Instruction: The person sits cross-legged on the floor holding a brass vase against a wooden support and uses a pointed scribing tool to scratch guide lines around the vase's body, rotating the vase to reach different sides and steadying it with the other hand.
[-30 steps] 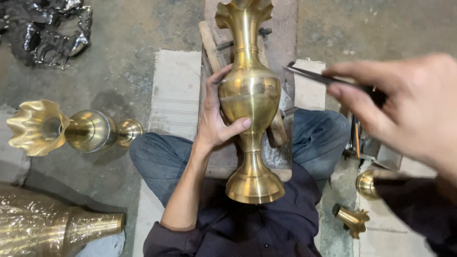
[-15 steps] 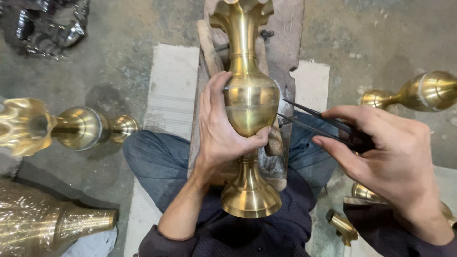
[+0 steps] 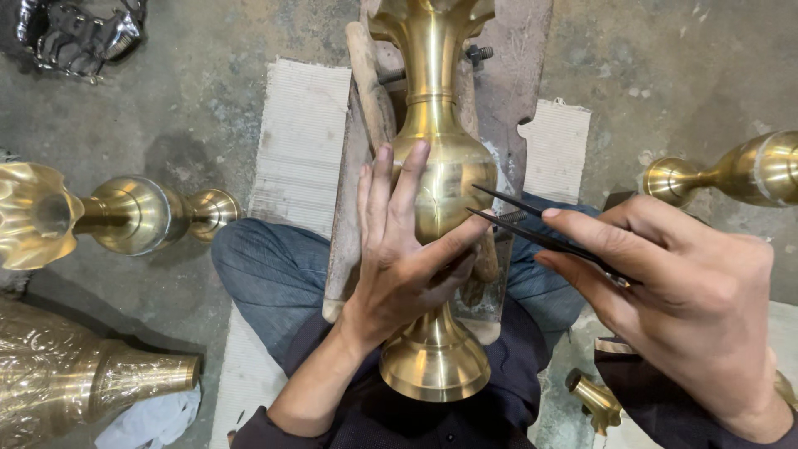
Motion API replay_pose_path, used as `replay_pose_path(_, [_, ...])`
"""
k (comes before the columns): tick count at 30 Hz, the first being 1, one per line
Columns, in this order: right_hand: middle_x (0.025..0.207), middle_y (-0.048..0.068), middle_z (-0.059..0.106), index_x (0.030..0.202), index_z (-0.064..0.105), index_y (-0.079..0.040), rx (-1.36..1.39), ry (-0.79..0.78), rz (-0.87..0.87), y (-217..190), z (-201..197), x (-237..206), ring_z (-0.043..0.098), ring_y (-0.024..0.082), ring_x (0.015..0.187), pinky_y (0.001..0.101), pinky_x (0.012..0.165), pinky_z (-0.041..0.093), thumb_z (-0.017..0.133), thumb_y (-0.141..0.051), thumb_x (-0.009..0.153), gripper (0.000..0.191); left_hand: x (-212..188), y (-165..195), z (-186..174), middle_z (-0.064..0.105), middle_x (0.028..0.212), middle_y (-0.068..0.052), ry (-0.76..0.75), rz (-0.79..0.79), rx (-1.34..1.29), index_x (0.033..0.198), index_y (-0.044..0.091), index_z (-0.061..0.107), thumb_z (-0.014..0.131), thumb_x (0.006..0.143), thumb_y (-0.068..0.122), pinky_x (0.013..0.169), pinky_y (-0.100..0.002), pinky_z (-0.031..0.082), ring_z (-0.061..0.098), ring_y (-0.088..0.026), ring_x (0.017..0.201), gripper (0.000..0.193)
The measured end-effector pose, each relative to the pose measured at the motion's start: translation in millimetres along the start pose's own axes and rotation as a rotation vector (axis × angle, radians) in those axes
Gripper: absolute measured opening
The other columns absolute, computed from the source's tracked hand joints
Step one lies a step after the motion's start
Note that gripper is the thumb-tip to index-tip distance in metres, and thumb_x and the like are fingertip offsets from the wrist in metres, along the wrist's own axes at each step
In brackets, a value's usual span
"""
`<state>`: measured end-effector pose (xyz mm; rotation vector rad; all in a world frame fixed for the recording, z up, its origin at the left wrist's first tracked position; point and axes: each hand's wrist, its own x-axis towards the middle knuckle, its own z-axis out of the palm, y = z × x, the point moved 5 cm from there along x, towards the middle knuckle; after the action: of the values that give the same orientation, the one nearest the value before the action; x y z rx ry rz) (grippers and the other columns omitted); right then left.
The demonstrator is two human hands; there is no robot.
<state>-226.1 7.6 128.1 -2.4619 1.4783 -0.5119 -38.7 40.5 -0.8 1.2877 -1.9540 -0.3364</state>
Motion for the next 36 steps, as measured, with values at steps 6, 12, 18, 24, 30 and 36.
replay_pose_path(6, [0.072,0.005,0.064,0.110,0.078,-0.011,-0.091,-0.077,0.000,0.1,2.0,6.4,0.057,0.018,0.049,0.0344,0.045,0.042,0.089,-0.021,0.073,0.039,7.2,-1.1,1.0,0.018,0.171,-0.022,0.004,-0.021,-0.012,0.144,0.043,0.058,0.089,0.082,0.028,0.131,-0.073,0.016,0.014,-0.051,0.161,0.071])
replay_pose_path(12, [0.072,0.005,0.065,0.109,0.079,-0.012,-0.118,-0.097,-0.012,-0.2,3.7,6.6,0.058,0.018,0.050,0.0347,0.046,0.043,0.089,-0.024,0.074,0.039,5.5,-2.2,1.4,0.018,0.171,-0.021,-0.014,-0.023,-0.008,0.144,0.042,0.058,0.089,0.082,0.028,0.131,-0.073,0.016,0.013,-0.050,0.161,0.071])
replay_pose_path(18, [0.074,0.005,0.065,0.111,0.079,-0.012,-0.128,-0.113,-0.010,0.2,4.4,6.3,0.059,0.018,0.051,0.0344,0.047,0.045,0.089,-0.024,0.074,0.040,6.8,-1.6,1.5,0.018,0.171,-0.021,-0.034,-0.035,-0.028,0.142,0.042,0.060,0.090,0.081,0.027,0.131,-0.074,0.015,0.012,-0.049,0.161,0.070])
replay_pose_path(24, [0.074,0.005,0.065,0.109,0.078,-0.012,-0.124,-0.081,-0.039,-3.2,3.3,5.0,0.059,0.019,0.051,0.0353,0.047,0.044,0.088,-0.020,0.074,0.037,5.6,-0.1,-0.6,0.019,0.171,-0.019,-0.033,-0.041,-0.030,0.142,0.041,0.060,0.090,0.080,0.026,0.131,-0.073,0.016,0.013,-0.048,0.162,0.070])
replay_pose_path(30, [0.074,0.005,0.065,0.110,0.078,-0.012,-0.110,-0.071,-0.038,-4.0,3.4,5.4,0.058,0.018,0.050,0.0346,0.047,0.044,0.088,-0.019,0.074,0.038,6.0,-0.2,0.5,0.019,0.171,-0.019,-0.025,-0.040,-0.019,0.141,0.041,0.061,0.089,0.081,0.026,0.131,-0.074,0.016,0.014,-0.048,0.161,0.068])
replay_pose_path(36, [0.075,0.005,0.064,0.111,0.078,-0.012,-0.121,-0.056,-0.043,-4.2,2.6,5.8,0.057,0.019,0.051,0.0349,0.047,0.044,0.089,-0.020,0.074,0.039,7.3,-0.4,1.2,0.019,0.170,-0.020,-0.022,-0.036,-0.027,0.139,0.040,0.062,0.089,0.080,0.026,0.130,-0.074,0.017,0.014,-0.049,0.161,0.067])
